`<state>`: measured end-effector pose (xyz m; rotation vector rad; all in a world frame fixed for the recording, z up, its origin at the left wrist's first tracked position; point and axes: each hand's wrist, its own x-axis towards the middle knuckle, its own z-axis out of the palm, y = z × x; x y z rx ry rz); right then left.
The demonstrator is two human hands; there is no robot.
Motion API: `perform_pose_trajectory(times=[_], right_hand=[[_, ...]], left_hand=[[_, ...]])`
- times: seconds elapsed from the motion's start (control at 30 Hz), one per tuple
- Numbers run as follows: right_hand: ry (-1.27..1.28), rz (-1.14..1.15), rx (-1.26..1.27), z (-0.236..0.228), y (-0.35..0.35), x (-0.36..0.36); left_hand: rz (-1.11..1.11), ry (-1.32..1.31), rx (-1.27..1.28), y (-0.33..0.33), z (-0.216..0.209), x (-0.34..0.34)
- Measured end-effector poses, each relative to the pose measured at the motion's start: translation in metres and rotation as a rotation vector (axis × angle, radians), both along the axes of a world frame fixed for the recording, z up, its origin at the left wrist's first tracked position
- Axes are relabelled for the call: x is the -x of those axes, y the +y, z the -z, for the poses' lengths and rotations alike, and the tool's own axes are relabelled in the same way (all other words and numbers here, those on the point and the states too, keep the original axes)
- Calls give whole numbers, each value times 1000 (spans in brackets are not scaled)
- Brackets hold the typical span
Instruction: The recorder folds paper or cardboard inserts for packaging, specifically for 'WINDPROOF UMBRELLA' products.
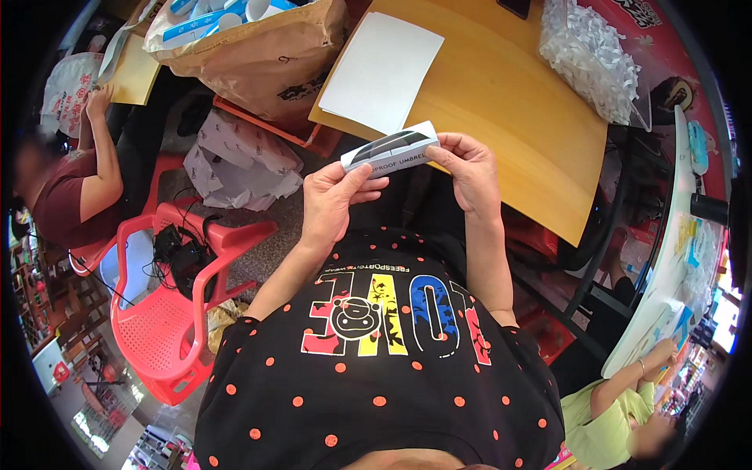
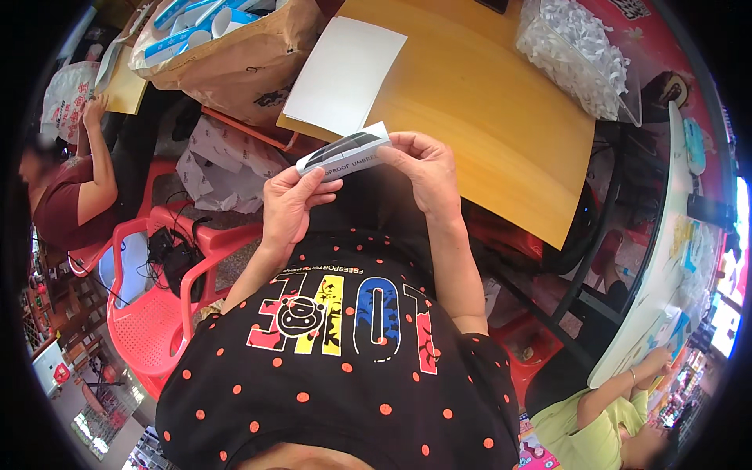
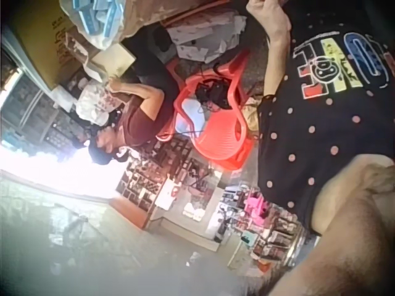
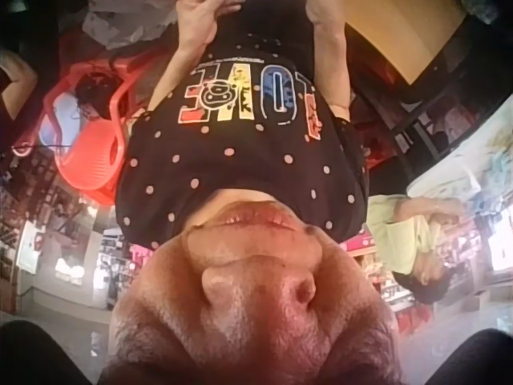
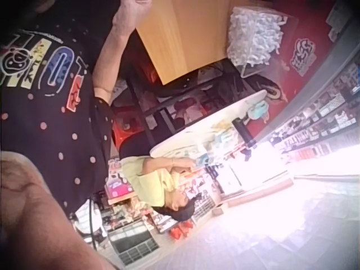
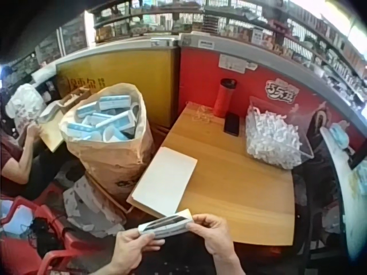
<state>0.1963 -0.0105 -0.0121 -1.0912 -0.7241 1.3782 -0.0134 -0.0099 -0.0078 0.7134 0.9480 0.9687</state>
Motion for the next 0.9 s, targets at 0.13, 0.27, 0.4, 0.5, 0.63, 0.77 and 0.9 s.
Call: perform_pose_trajectory(times=[0.13,0.27,0.4,0.5,0.63,0.77,0.9], right_hand=[[5,-27,11,4,0,-1],[-9,-30,18,11,0,-1],[4,-44,27,14,-1,1],[11,-56,27,17,-3,0],[5,-82,42,18,-5,1],[-18,-73,32,18,-6,1],[17,-97,78,25,-6,-1]], left_hand=[[-2,13,-20,-1,2,1],[-7,7,-13,-1,2,2],[3,1,-9,-2,4,4],[19,-54,25,-1,3,5],[7,-159,85,-1,5,4],[2,-218,107,-2,12,3],[12,-132,23,-1,14,5]])
